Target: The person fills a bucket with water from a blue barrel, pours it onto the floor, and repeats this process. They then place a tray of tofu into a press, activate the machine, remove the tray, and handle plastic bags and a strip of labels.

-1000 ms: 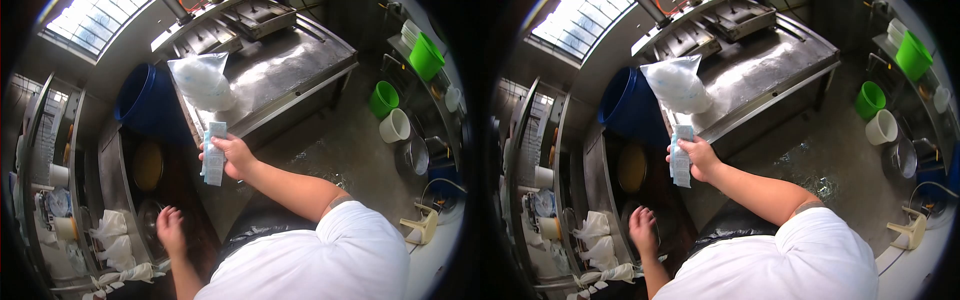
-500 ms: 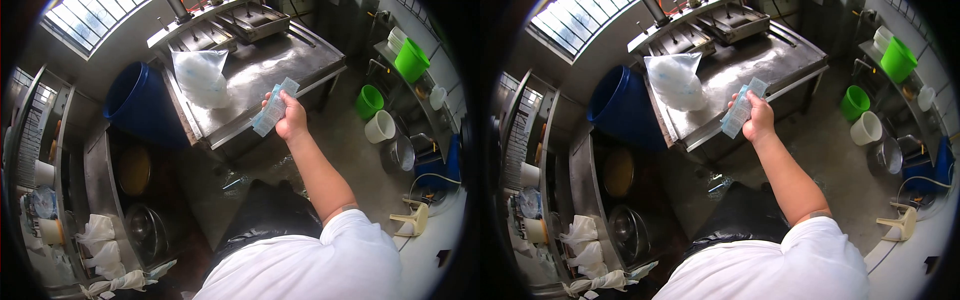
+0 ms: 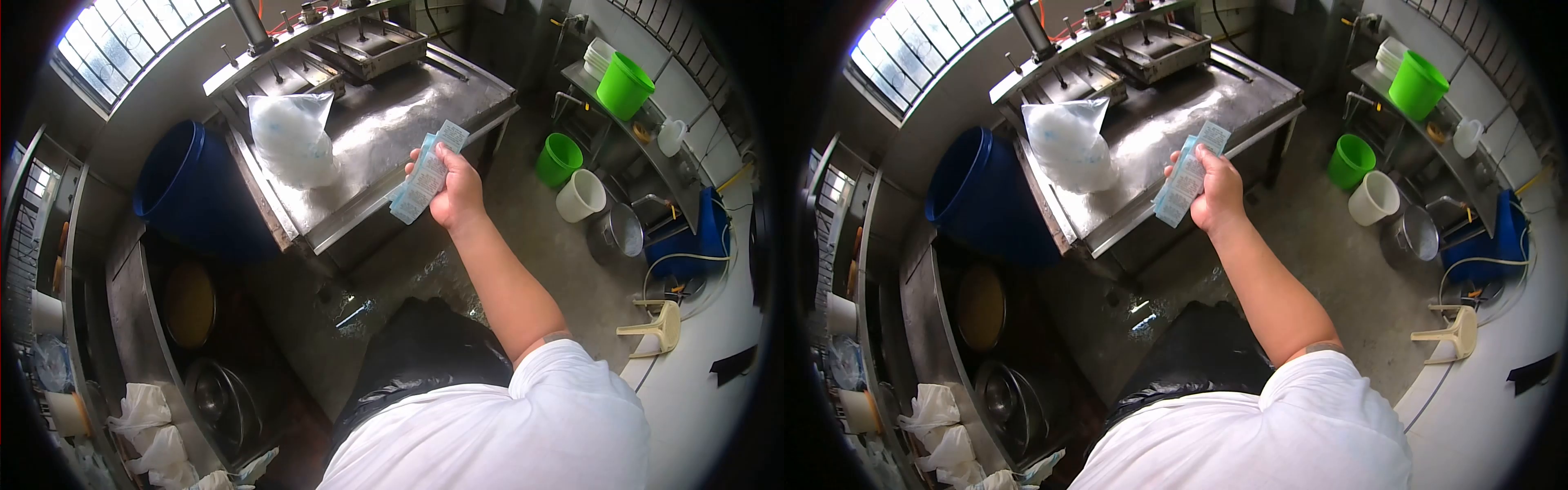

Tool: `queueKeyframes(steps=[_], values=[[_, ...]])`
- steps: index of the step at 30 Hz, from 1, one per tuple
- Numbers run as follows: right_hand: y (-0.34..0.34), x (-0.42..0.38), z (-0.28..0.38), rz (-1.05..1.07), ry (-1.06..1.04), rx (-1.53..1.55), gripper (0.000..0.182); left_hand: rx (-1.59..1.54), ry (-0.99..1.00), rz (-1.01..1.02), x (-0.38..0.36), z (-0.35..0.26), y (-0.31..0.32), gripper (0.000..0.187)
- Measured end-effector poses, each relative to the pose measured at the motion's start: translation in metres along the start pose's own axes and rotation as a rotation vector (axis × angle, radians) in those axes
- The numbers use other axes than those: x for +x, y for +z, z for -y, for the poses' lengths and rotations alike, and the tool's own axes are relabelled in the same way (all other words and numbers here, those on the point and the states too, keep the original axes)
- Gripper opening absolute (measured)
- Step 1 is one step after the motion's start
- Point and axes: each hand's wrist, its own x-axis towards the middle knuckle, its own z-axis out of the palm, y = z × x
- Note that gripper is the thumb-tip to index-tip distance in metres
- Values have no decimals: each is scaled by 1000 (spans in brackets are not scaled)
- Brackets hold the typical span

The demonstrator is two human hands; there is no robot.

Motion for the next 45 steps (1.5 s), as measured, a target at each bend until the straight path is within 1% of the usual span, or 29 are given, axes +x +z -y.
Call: queueKeyframes(steps=[7,9,10,12,20,25,27,31,33,35,39,45], values=[[19,-12,8,46,-8,-41,24,-12,-17,24,1,4,12,53],[25,-14,8,74,0,-79,32,-10,-23,27,4,7,13,53],[28,-15,9,80,2,-82,32,-9,-30,26,5,9,15,53],[36,-18,9,52,24,-54,26,-9,-39,28,8,13,14,52],[51,-21,0,129,44,-76,25,8,-90,7,22,37,9,50],[57,-24,-4,168,77,-89,25,25,-124,-11,36,58,-3,49],[58,-25,-7,155,54,-89,25,32,-139,-21,40,66,-8,49],[58,-31,-10,132,90,-102,25,50,-161,-49,53,81,-22,48],[55,-30,-13,149,111,-110,25,61,-175,-68,60,90,-30,48],[51,-29,-13,175,101,-144,30,75,-190,-86,64,98,-38,48],[45,-31,-11,201,94,-150,29,94,-216,-107,75,108,-48,47],[39,-33,-9,167,95,-153,29,129,-263,-153,96,125,-67,47]])
